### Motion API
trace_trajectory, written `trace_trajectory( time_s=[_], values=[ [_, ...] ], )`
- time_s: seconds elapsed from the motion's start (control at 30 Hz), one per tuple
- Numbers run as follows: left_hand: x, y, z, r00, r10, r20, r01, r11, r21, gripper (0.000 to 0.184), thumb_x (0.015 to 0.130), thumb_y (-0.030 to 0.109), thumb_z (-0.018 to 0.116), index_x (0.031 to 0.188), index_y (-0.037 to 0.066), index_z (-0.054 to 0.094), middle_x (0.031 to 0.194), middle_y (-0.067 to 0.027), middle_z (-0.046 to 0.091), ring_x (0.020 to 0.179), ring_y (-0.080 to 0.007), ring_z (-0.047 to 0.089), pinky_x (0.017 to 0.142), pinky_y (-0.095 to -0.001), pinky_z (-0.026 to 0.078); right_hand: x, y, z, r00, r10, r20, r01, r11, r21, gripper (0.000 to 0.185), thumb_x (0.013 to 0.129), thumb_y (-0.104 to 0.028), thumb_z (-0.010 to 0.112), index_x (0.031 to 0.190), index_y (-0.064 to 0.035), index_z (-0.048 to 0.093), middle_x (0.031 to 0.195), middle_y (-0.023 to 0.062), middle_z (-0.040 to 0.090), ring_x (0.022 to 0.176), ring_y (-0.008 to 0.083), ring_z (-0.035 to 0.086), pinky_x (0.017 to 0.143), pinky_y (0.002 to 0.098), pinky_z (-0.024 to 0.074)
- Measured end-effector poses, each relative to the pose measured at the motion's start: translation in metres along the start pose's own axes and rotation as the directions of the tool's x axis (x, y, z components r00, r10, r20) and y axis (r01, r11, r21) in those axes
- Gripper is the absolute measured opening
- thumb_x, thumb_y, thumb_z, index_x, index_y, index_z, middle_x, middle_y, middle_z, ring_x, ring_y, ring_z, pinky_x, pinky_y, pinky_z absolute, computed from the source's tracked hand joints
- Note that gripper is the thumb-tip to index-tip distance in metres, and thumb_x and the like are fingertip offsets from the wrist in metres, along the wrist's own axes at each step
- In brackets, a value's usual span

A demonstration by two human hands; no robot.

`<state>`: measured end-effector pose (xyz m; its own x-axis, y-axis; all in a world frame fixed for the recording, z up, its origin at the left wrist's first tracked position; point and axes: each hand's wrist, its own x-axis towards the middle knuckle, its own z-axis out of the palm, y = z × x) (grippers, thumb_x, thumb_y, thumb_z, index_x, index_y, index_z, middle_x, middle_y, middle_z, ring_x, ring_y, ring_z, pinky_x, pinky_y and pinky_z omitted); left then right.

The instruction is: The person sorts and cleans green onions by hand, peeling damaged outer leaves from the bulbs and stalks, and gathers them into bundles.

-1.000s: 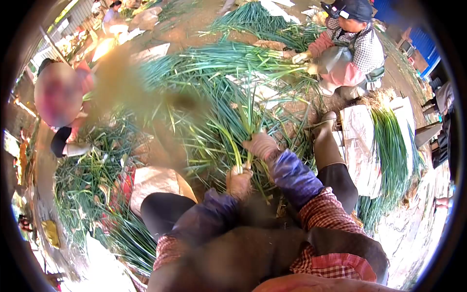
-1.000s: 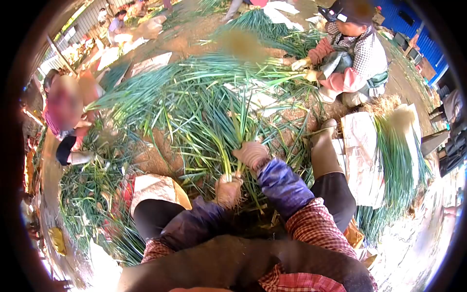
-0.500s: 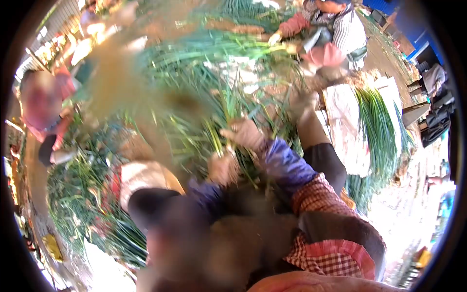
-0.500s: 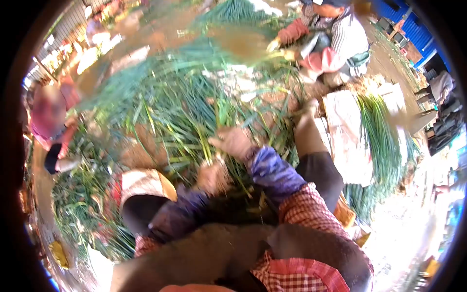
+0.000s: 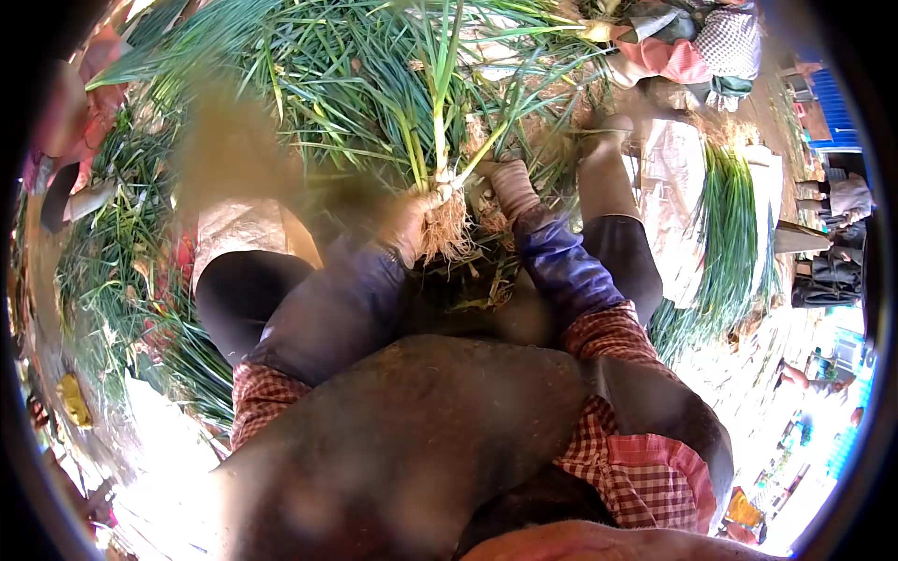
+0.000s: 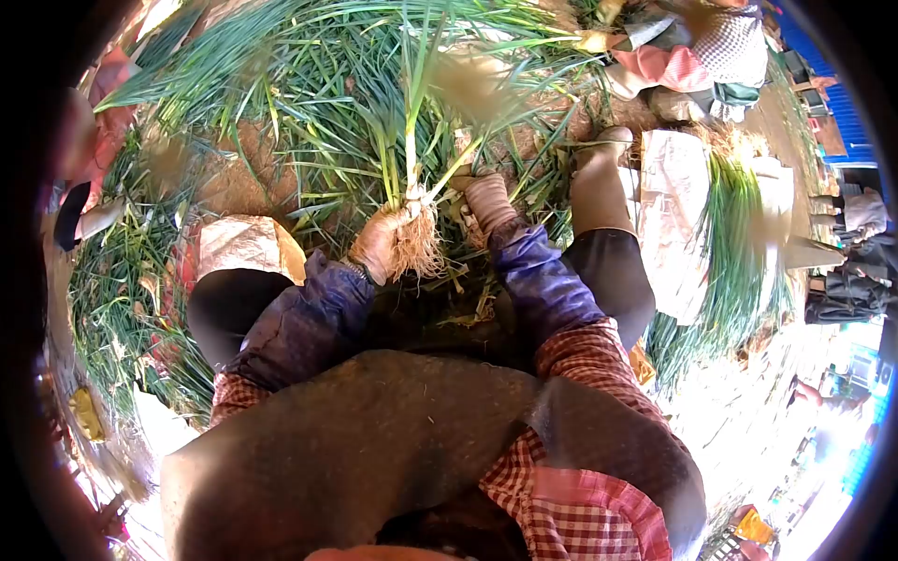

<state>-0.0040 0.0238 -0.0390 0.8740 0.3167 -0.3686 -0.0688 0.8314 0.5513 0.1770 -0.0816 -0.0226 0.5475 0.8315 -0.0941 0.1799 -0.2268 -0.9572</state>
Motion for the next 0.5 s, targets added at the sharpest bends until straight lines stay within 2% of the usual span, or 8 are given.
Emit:
trace_trajectory(
  time_s=[0.03, 0.07, 0.13, 0.23, 0.33, 0.43, 0.47, 0.5],
  values=[
    [-0.001, 0.002, -0.002, 1.0, -0.002, -0.007, 0.002, 1.0, 0.001, 0.027, 0.086, 0.004, 0.058, 0.112, 0.0, 0.059, 0.099, -0.0101, 0.063, 0.085, -0.0201, 0.062, 0.075, -0.0324, 0.054, 0.012, 0.026, 0.005, 1.0, 0.004, 0.003, -0.004, 1.0, 0.005, 0.011, 0.08, -0.003, 0.061, 0.089, -0.0005, 0.066, 0.075, 0.008, 0.068, 0.048, 0.0149, 0.059, 0.039, 0.0232, 0.0443],
    [-0.003, 0.003, -0.004, 0.999, -0.047, -0.001, 0.047, 0.999, 0.001, 0.027, 0.085, 0.003, 0.058, 0.112, 0.0, 0.059, 0.099, -0.01, 0.063, 0.084, -0.0203, 0.063, 0.075, -0.0326, 0.054, 0.027, 0.053, 0.011, 0.966, 0.256, 0.019, -0.253, 0.934, 0.253, 0.023, 0.079, -0.007, 0.063, 0.101, 0.0009, 0.062, 0.078, 0.009, 0.067, 0.054, 0.0155, 0.06, 0.044, 0.0243, 0.0457],
    [-0.007, 0.003, 0.001, 0.994, -0.091, -0.053, 0.092, 0.996, 0.011, 0.026, 0.086, 0.004, 0.057, 0.111, 0.0, 0.059, 0.1, -0.0106, 0.064, 0.083, -0.0204, 0.064, 0.075, -0.0327, 0.054, 0.002, 0.018, 0.023, 0.972, 0.19, 0.135, -0.227, 0.644, 0.731, 0.048, 0.077, -0.013, 0.064, 0.12, 0.0032, 0.052, 0.088, 0.012, 0.067, 0.071, 0.0197, 0.062, 0.066, 0.0271, 0.0504],
    [-0.006, -0.001, -0.001, 0.993, 0.013, 0.119, -0.03, 0.99, 0.14, 0.025, 0.087, 0.007, 0.055, 0.112, -0.001, 0.058, 0.102, -0.0115, 0.064, 0.082, -0.0208, 0.064, 0.075, -0.0331, 0.054, -0.01, -0.03, 0.029, 0.957, 0.044, 0.287, -0.265, 0.539, 0.8, 0.052, 0.076, -0.019, 0.067, 0.12, 0.0028, 0.052, 0.095, 0.0139, 0.066, 0.083, 0.0222, 0.063, 0.082, 0.0313, 0.0484],
    [-0.011, 0.002, 0.01, 0.992, -0.129, 0.008, 0.129, 0.99, 0.063, 0.025, 0.089, 0.009, 0.053, 0.111, -0.002, 0.057, 0.1, -0.0114, 0.064, 0.082, -0.0192, 0.064, 0.072, -0.0307, 0.053, -0.008, -0.046, 0.032, 0.875, 0.128, 0.466, -0.438, 0.616, 0.655, 0.057, 0.076, -0.03, 0.068, 0.121, 0.0011, 0.053, 0.099, 0.0132, 0.066, 0.092, 0.023, 0.062, 0.088, 0.036, 0.0471],
    [-0.019, 0.009, 0.025, 0.976, -0.213, 0.041, 0.213, 0.977, 0.014, 0.023, 0.089, 0.011, 0.055, 0.107, -0.001, 0.06, 0.095, -0.0104, 0.065, 0.079, -0.0179, 0.064, 0.069, -0.0297, 0.052, -0.007, -0.03, 0.036, 0.873, 0.29, 0.392, -0.468, 0.726, 0.504, 0.043, 0.079, -0.03, 0.069, 0.11, -0.0007, 0.062, 0.097, 0.0126, 0.067, 0.082, 0.0175, 0.063, 0.076, 0.0301, 0.0516],
    [-0.016, 0.005, 0.023, 0.977, -0.197, -0.075, 0.202, 0.978, 0.054, 0.022, 0.088, 0.012, 0.056, 0.105, -0.001, 0.061, 0.094, -0.0099, 0.065, 0.077, -0.018, 0.063, 0.069, -0.0297, 0.052, -0.001, -0.016, 0.037, 0.871, 0.292, 0.394, -0.471, 0.725, 0.503, 0.043, 0.079, -0.03, 0.069, 0.11, -0.0007, 0.062, 0.097, 0.0126, 0.067, 0.082, 0.0175, 0.063, 0.076, 0.0301, 0.0516],
    [-0.012, -0.002, 0.018, 0.966, -0.175, -0.189, 0.195, 0.976, 0.094, 0.022, 0.088, 0.013, 0.057, 0.104, -0.001, 0.061, 0.092, -0.0093, 0.065, 0.075, -0.0182, 0.062, 0.069, -0.0297, 0.052, 0.005, -0.002, 0.038, 0.942, 0.113, 0.316, -0.174, 0.97, 0.172, 0.038, 0.08, -0.031, 0.068, 0.106, -0.0038, 0.065, 0.093, 0.0106, 0.067, 0.078, 0.0155, 0.062, 0.073, 0.0289, 0.0514]
  ],
)
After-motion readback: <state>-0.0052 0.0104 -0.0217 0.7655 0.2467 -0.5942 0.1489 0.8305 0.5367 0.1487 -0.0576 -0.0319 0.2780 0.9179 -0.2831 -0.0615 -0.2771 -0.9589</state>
